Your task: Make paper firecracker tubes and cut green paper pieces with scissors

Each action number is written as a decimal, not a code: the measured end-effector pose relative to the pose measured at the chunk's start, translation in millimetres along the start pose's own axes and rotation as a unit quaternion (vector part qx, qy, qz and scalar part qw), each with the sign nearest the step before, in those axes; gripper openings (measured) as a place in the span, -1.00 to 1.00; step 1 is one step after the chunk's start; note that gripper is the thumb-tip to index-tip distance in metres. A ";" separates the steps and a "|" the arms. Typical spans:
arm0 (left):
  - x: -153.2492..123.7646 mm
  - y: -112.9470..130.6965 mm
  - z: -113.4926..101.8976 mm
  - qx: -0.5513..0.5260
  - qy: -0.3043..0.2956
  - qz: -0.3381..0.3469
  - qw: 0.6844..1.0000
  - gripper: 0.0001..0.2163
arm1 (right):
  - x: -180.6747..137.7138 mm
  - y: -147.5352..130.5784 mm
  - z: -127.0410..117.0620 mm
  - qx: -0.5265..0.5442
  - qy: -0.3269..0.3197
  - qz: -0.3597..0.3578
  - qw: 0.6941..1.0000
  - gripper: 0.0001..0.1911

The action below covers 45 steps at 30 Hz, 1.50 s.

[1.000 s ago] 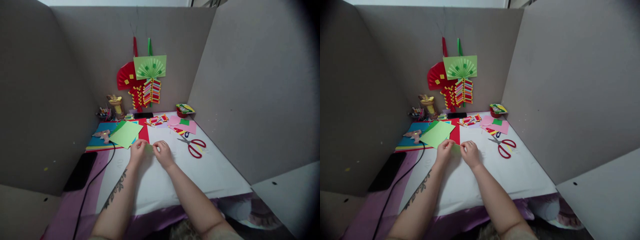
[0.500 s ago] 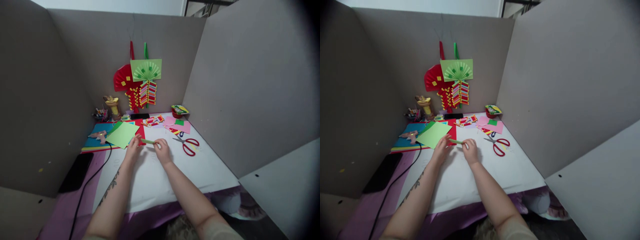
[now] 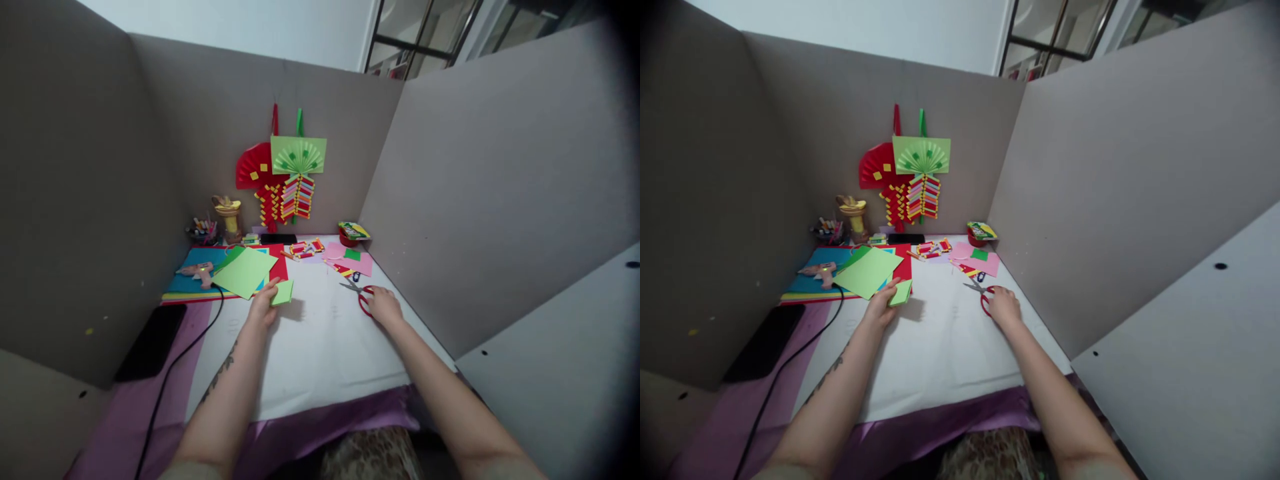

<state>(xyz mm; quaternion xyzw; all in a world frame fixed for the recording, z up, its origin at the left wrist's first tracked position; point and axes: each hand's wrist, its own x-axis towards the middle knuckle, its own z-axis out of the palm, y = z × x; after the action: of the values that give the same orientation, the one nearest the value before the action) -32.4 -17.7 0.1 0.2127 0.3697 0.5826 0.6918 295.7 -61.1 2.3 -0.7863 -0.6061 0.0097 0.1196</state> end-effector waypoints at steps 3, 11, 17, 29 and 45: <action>-1.4 2.2 0.7 -0.053 0.004 -0.006 0.999 -0.71 | 1.4 22.8 2.8 -0.054 -0.054 -0.011 0.997 -0.60; -3.3 5.9 -8.2 -0.089 -0.016 -0.011 0.996 -0.68 | 3.1 13.9 5.0 -0.059 -0.072 -0.042 0.995 -0.72; -2.3 6.3 -9.4 -0.078 -0.041 -0.019 0.996 -0.72 | -13.3 12.6 -1.7 -0.050 -0.066 -0.123 0.989 -0.83; -3.1 3.6 -6.4 -0.063 -0.099 -0.011 0.993 -0.55 | -38.8 -2.4 -22.4 -0.104 -0.060 -0.087 0.989 -0.67; -16.4 15.1 0.0 0.014 -0.137 -0.040 0.990 -0.55 | -116.9 -121.2 -31.1 0.698 -0.543 -0.093 0.457 -0.09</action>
<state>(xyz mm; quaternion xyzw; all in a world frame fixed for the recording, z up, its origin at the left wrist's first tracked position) -42.9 -30.1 15.4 0.2851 0.2883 0.5144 0.7557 154.5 -149.5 41.6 -0.2145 -0.4082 0.8434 0.2757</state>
